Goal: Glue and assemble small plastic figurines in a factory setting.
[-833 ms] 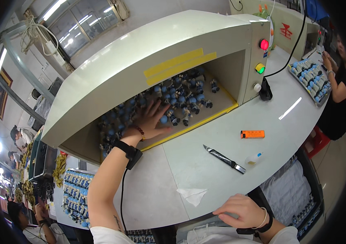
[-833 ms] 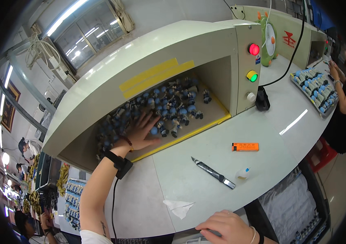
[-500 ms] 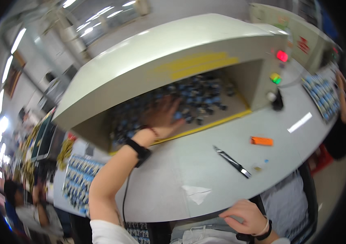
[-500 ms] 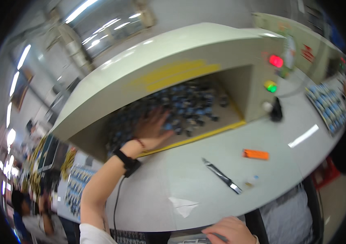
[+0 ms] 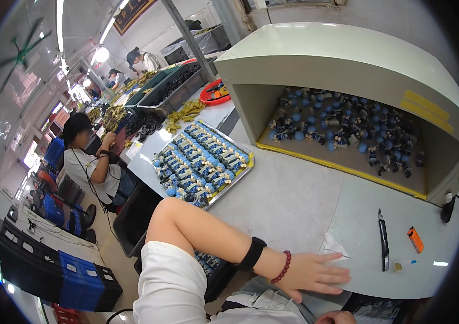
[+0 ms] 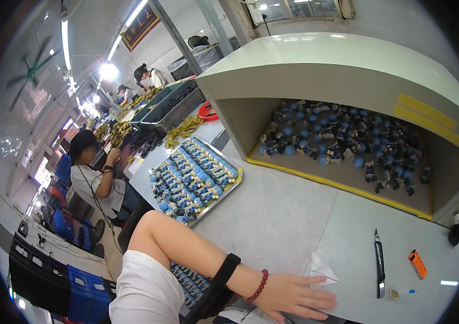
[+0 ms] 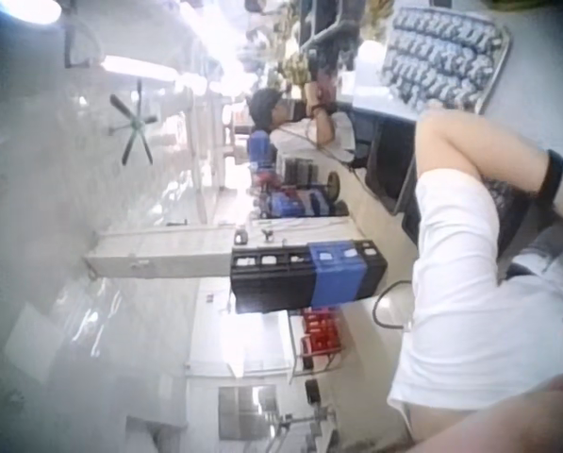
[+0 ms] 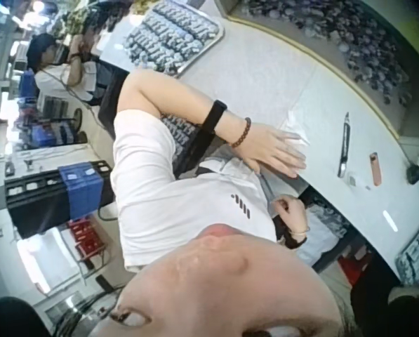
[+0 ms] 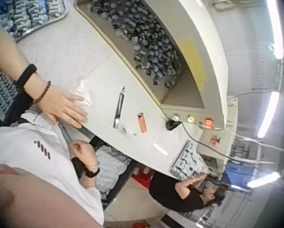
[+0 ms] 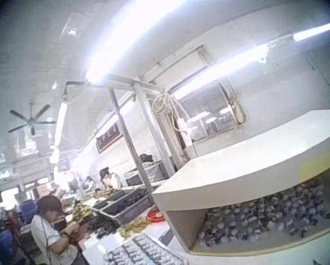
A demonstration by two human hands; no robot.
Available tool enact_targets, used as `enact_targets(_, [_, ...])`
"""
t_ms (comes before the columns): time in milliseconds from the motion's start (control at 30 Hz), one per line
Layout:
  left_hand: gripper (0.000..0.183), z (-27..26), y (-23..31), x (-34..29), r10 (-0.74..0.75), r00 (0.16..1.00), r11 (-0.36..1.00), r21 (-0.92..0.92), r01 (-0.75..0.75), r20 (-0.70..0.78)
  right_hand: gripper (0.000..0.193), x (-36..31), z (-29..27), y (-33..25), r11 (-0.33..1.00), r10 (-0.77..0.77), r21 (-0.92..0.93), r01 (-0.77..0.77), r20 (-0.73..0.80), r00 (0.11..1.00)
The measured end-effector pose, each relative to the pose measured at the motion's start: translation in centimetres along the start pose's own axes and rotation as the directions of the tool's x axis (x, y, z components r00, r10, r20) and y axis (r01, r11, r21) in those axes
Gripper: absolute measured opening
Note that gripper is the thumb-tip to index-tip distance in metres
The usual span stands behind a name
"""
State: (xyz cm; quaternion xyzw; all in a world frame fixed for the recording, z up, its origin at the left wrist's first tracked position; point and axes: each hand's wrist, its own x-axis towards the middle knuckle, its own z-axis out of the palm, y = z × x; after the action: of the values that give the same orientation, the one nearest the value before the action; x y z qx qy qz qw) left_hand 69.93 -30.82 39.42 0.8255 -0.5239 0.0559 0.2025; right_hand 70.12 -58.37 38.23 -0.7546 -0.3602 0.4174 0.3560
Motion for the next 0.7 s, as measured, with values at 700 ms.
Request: enact_targets(700, [0.055,0.5,0.3,1.2,-0.177,0.852,0.923,0.383,-0.03,0.492,0.065,-29.3,21.9,28.0,-0.04,0.793,0.565,-0.824,-0.484,-0.37])
